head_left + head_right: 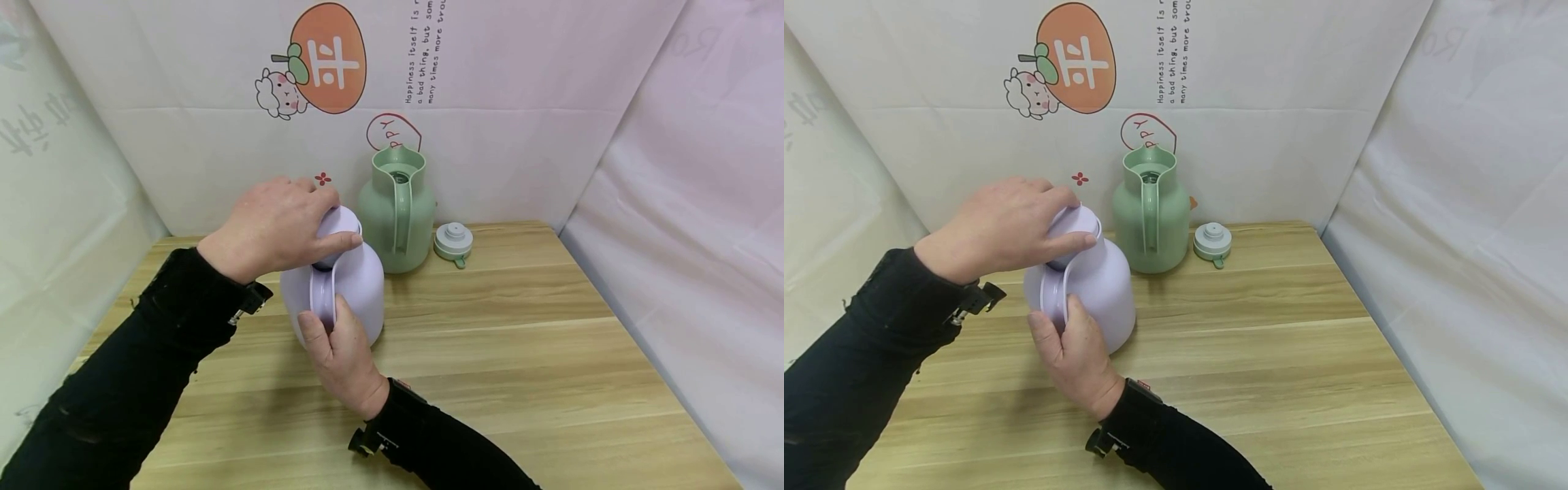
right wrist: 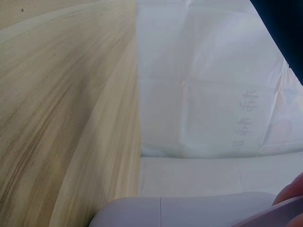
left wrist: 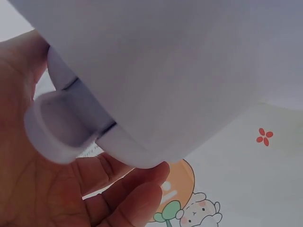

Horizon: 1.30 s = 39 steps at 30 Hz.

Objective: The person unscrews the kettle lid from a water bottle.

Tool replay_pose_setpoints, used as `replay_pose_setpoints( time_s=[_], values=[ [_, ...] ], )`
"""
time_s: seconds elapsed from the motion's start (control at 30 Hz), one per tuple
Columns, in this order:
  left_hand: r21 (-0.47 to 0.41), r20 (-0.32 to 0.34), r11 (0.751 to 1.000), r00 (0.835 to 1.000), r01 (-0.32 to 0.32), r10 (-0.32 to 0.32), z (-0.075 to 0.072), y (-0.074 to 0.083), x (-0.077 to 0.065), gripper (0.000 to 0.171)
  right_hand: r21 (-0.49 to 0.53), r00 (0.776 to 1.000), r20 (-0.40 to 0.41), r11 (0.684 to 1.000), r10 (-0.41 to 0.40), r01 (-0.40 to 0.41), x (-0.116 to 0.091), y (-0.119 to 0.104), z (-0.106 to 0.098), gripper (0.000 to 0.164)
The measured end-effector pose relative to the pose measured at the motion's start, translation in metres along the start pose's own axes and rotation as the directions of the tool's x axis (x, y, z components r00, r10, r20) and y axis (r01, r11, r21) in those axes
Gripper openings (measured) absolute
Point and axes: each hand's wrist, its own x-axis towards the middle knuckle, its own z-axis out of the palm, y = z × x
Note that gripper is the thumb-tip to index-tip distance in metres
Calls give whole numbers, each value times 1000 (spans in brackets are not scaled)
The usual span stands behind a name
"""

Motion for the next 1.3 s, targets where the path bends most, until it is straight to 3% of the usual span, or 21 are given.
replay_pose_setpoints(
  time_s=[0.33,0.8,1.13,1.3],
  values=[
    [24,-14,1000,1000,19,-18,-1,1,-1,60,13,1000,-4,1000,-3,3,0,0,1,31],
    [-32,56,995,994,94,-92,-6,-2,-4,66,4,1000,-11,1000,-9,9,0,0,1,29],
    [-112,3,991,997,72,-72,-3,-11,-11,47,2,1000,-14,1000,-10,11,0,0,0,35],
    [-203,36,979,999,0,7,-4,-21,-13,43,-8,1000,-25,1000,-19,19,0,1,0,35]
  ],
)
